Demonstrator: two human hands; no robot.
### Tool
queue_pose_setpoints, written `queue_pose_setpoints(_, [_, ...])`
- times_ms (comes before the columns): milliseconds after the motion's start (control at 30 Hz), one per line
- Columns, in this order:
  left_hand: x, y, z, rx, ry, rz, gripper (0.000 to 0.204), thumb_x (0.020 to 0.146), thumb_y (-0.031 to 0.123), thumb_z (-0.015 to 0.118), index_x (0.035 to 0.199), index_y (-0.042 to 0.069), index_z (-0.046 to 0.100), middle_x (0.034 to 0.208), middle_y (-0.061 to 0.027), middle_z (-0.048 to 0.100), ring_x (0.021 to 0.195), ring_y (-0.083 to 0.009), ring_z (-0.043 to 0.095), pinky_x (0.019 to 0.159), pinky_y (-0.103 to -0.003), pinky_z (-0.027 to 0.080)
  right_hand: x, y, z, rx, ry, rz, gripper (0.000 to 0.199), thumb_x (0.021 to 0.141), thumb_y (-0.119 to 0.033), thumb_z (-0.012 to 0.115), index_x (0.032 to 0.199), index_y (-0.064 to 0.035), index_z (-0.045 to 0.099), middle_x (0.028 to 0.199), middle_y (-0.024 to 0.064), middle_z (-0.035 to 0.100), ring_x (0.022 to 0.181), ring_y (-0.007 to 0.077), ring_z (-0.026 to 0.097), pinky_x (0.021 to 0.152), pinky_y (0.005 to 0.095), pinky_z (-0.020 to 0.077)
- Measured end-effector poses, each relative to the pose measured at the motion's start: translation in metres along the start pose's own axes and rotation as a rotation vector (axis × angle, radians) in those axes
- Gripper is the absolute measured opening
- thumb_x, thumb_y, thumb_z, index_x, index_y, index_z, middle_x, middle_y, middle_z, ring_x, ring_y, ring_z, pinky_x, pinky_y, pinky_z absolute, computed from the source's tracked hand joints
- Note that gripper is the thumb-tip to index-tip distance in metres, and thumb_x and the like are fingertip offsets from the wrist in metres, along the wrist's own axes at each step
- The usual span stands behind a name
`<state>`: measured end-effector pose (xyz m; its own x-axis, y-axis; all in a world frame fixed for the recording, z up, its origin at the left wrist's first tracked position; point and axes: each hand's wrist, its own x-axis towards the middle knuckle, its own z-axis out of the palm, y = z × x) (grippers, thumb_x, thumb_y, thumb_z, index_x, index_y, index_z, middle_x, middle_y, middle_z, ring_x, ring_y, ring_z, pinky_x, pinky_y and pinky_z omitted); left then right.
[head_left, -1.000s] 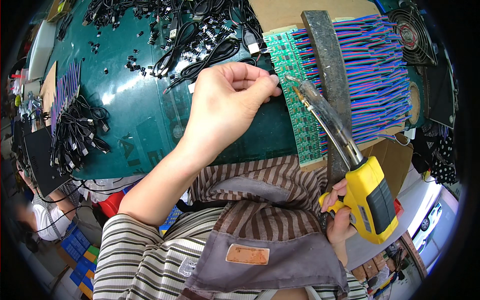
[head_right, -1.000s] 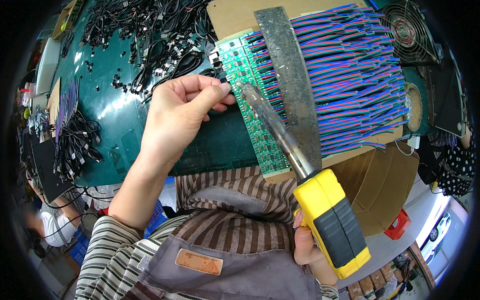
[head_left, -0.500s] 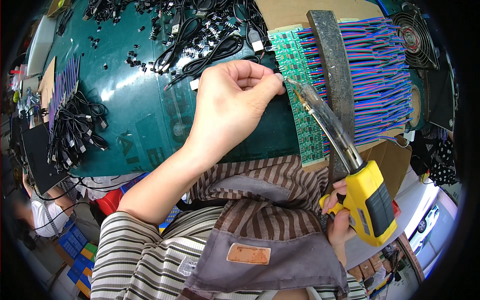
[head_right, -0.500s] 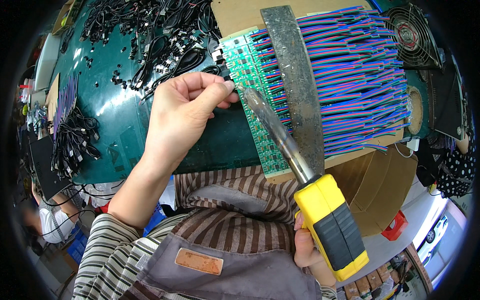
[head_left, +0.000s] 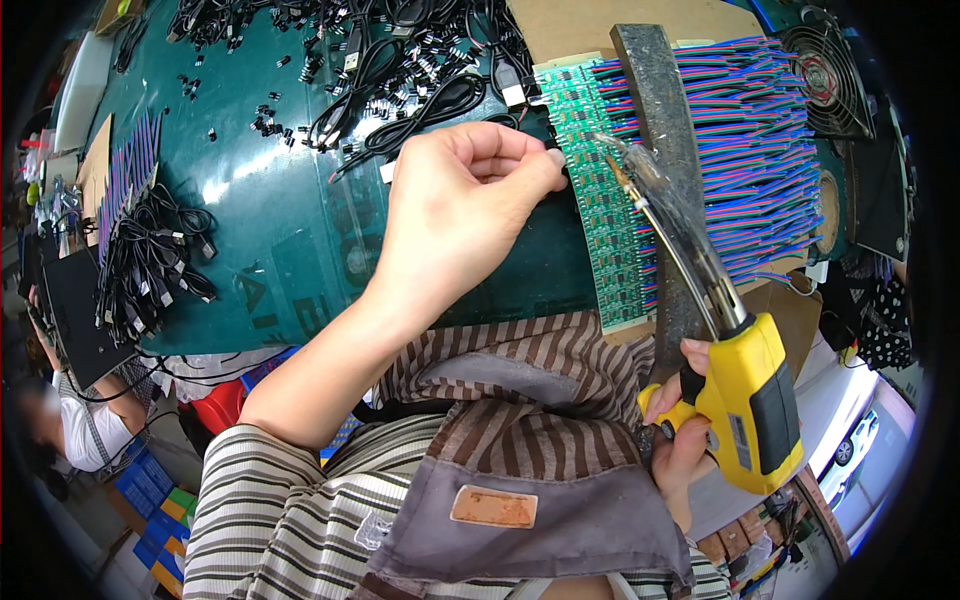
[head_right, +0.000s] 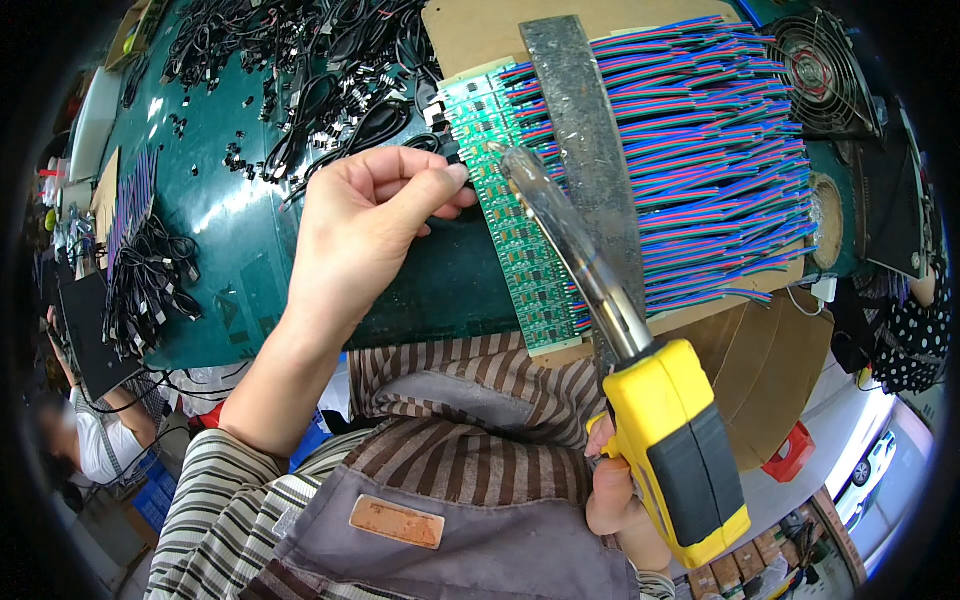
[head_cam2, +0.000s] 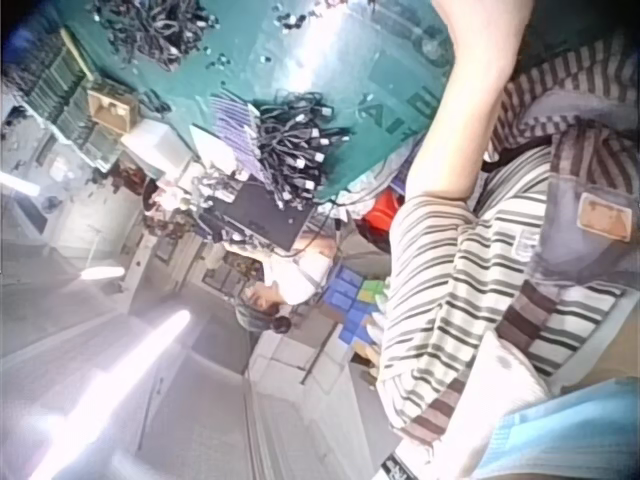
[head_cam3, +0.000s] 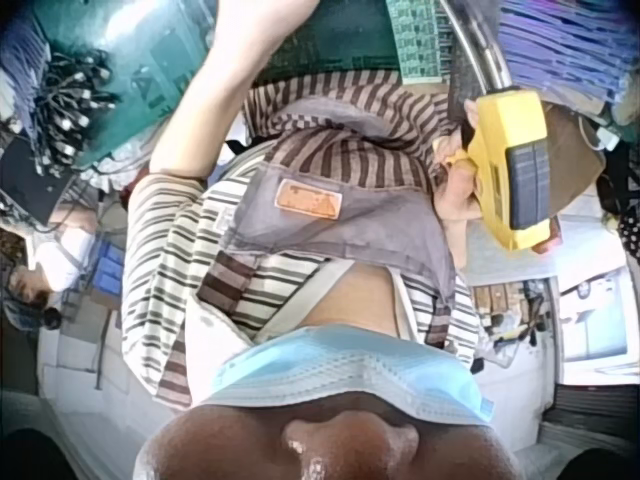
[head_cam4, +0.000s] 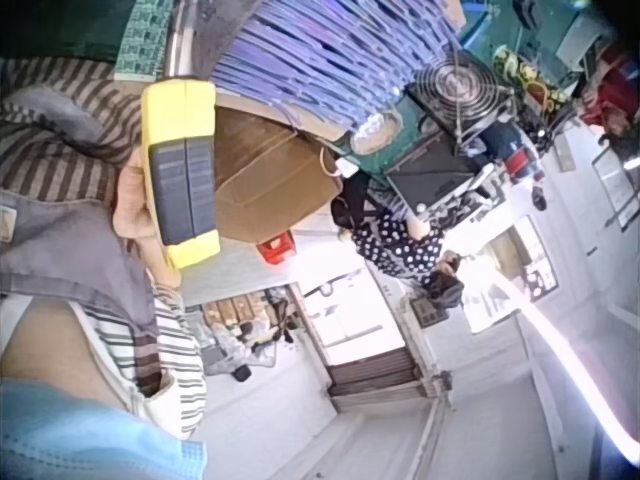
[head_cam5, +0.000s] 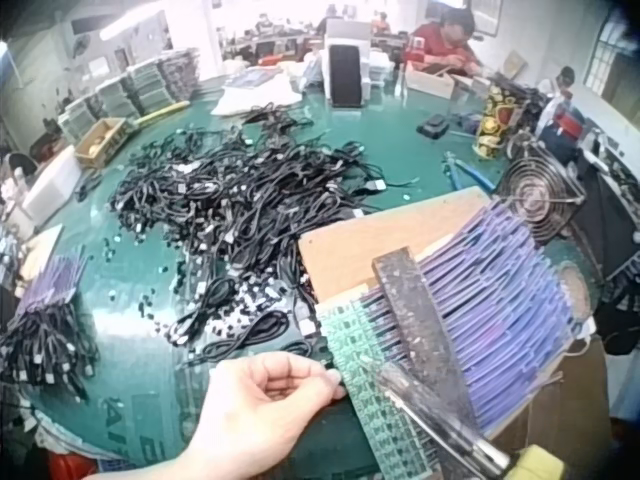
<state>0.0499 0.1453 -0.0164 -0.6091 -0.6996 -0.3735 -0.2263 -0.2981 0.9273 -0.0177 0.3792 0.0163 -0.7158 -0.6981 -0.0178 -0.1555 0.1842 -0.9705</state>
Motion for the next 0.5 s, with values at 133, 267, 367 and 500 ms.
queue_pose_setpoints(133, [0.003, 0.005, -0.009, 0.089, -0.056, 0.021, 0.02, 0.084, 0.016, 0.067, 0.09, -0.003, 0.067, 0.081, -0.0079, 0.069, 0.073, -0.0095, 0.063, 0.067, -0.021, 0.048, -0.001, 0.001, 0.005, 0.059, 0.033, 0.009, 0.053, 0.094, -0.039, 0.052, 0.117, 0.0066, 0.043, 0.115, 0.0195, 0.049, 0.065, 0.0122, 0.048, 0.05, 0.0251, 0.0423])
queue_pose_setpoints(267, [0.008, 0.008, -0.014, 0.078, -0.087, 0.03, 0.024, 0.084, 0.02, 0.069, 0.094, -0.002, 0.068, 0.081, -0.008, 0.069, 0.074, -0.0105, 0.065, 0.064, -0.022, 0.047, -0.006, 0.012, -0.005, 0.249, 0.023, 0.09, 0.05, 0.093, -0.038, 0.052, 0.114, 0.0062, 0.043, 0.113, 0.0199, 0.048, 0.066, 0.0125, 0.048, 0.05, 0.0255, 0.0433])
queue_pose_setpoints(367, [0.008, 0.008, -0.015, 0.072, -0.091, 0.027, 0.024, 0.083, 0.021, 0.069, 0.093, -0.001, 0.069, 0.08, -0.0076, 0.069, 0.072, -0.0106, 0.065, 0.064, -0.022, 0.047, 0.0, 0.001, 0.004, 0.059, -0.004, 0.033, 0.048, 0.093, -0.037, 0.054, 0.112, 0.0058, 0.043, 0.112, 0.0193, 0.048, 0.067, 0.0125, 0.048, 0.051, 0.0254, 0.0441])
queue_pose_setpoints(500, [0.009, 0.007, -0.014, 0.05, -0.081, 0.0, 0.021, 0.082, 0.02, 0.069, 0.089, 0.0, 0.07, 0.079, -0.0068, 0.069, 0.071, -0.0102, 0.064, 0.064, -0.022, 0.046, 0.0, 0.003, 0.001, 0.045, -0.018, 0.06, 0.048, 0.092, -0.036, 0.055, 0.112, 0.0055, 0.042, 0.109, 0.0187, 0.048, 0.068, 0.0127, 0.048, 0.051, 0.0254, 0.0447])
